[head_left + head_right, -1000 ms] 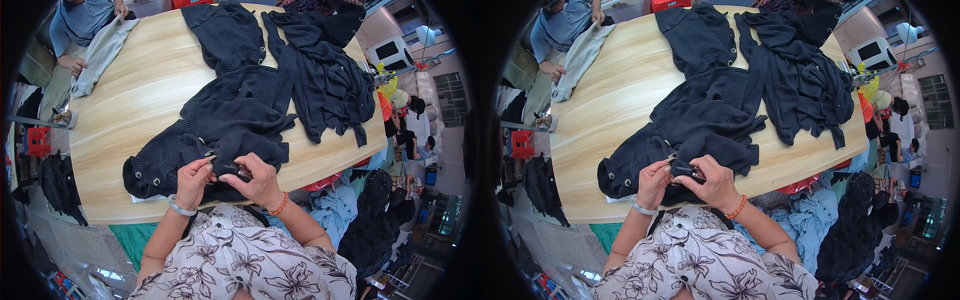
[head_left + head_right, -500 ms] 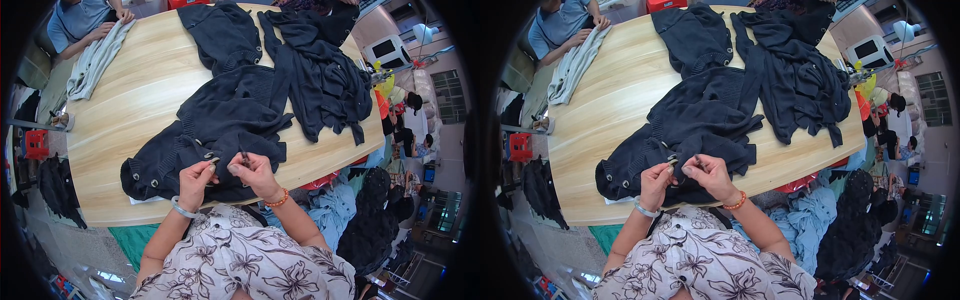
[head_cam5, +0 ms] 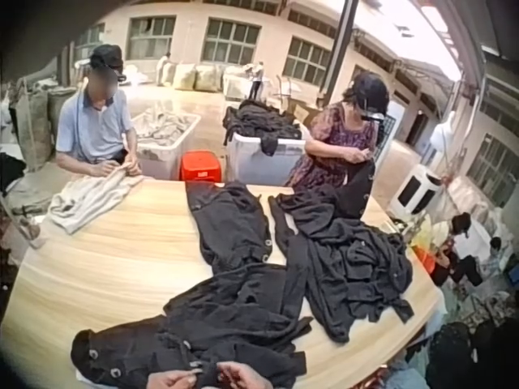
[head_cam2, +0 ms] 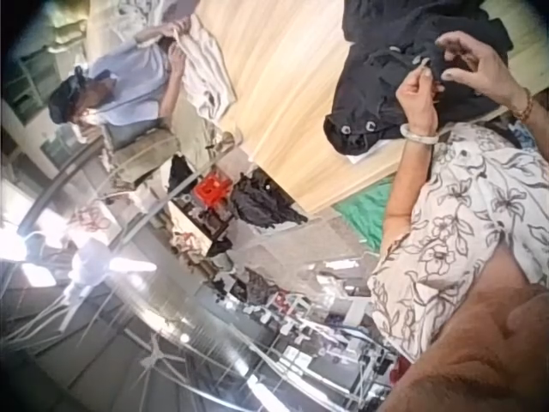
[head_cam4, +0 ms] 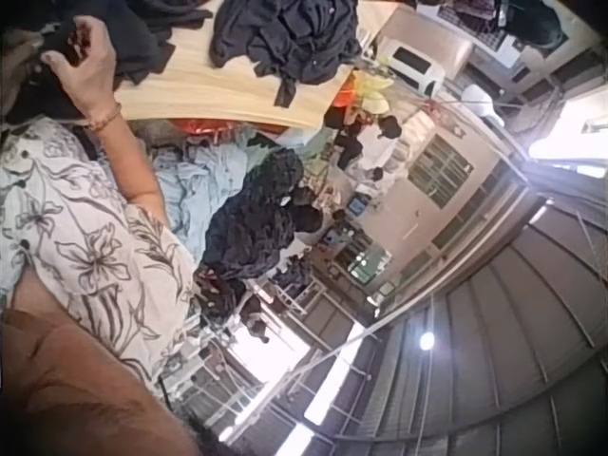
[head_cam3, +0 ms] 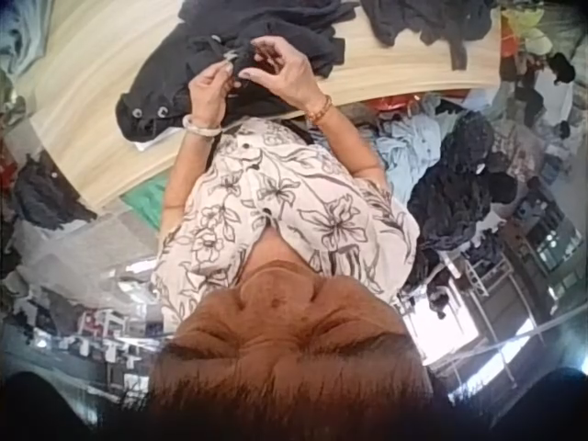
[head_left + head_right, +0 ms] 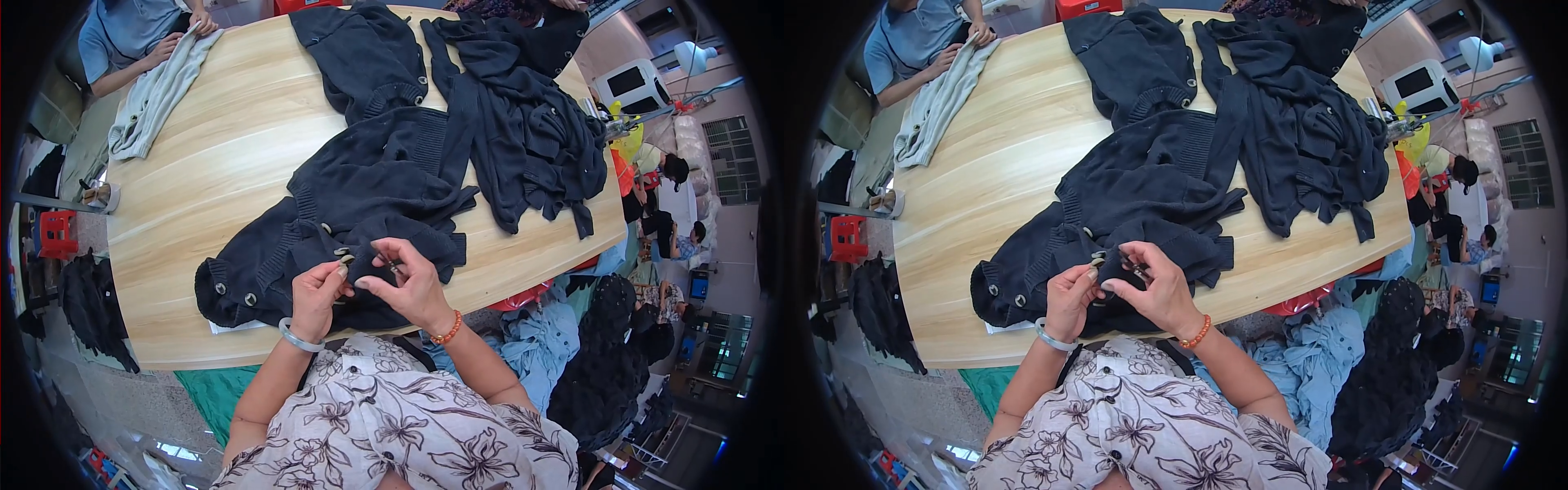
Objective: Trimming threads and inspecting decorative eyelets on black knitted sweaters at a garment factory workstation.
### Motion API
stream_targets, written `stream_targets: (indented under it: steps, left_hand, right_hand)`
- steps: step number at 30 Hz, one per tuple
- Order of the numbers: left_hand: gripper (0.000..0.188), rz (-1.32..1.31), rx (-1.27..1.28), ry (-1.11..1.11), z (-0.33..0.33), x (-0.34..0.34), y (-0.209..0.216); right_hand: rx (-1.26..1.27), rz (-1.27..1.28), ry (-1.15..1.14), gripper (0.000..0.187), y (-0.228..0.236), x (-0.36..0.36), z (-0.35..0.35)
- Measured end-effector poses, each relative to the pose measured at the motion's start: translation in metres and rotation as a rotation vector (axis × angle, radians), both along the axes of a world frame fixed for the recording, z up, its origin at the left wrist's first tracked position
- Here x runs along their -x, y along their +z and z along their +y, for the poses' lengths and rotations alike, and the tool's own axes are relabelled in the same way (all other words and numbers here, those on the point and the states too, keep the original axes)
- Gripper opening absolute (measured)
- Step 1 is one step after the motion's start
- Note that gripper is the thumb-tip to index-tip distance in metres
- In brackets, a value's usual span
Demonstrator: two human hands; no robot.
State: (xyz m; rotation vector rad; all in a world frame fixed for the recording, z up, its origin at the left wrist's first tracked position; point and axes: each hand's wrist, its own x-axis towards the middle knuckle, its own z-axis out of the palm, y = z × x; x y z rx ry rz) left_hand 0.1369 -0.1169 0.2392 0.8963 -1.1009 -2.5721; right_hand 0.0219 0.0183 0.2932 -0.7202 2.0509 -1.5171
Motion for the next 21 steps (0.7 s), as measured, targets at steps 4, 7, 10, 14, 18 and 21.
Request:
stream_targets:
  steps: [4,7,10,14,18,21]
  left_hand:
    - [0.017,-0.017,0.054,0.022,0.006,0.002,0.0]
    - [0.016,-0.034,0.06,0.035,0.007,0.001,-0.013]
    - [0.016,-0.041,0.091,0.04,0.006,-0.001,-0.022]
    - [0.036,0.004,0.193,0.065,0.008,0.006,-0.014]
    - [0.046,0.053,0.318,0.008,0.007,0.006,-0.01]
    - [0.048,0.045,0.344,-0.024,0.004,0.006,-0.016]
  right_hand:
    - [-0.06,0.177,0.001,0.029,-0.017,-0.005,-0.004]
    - [-0.036,0.287,-0.018,0.014,-0.029,-0.002,-0.004]
    - [-0.044,0.276,0.006,0.011,-0.032,0.0,-0.002]
    - [-0.035,-0.021,0.04,0.008,-0.029,0.003,0.0]
    - [-0.011,-0.105,0.096,0.007,-0.028,0.003,0.003]
    - [0.052,-0.27,0.124,0.008,-0.029,0.007,0.007]
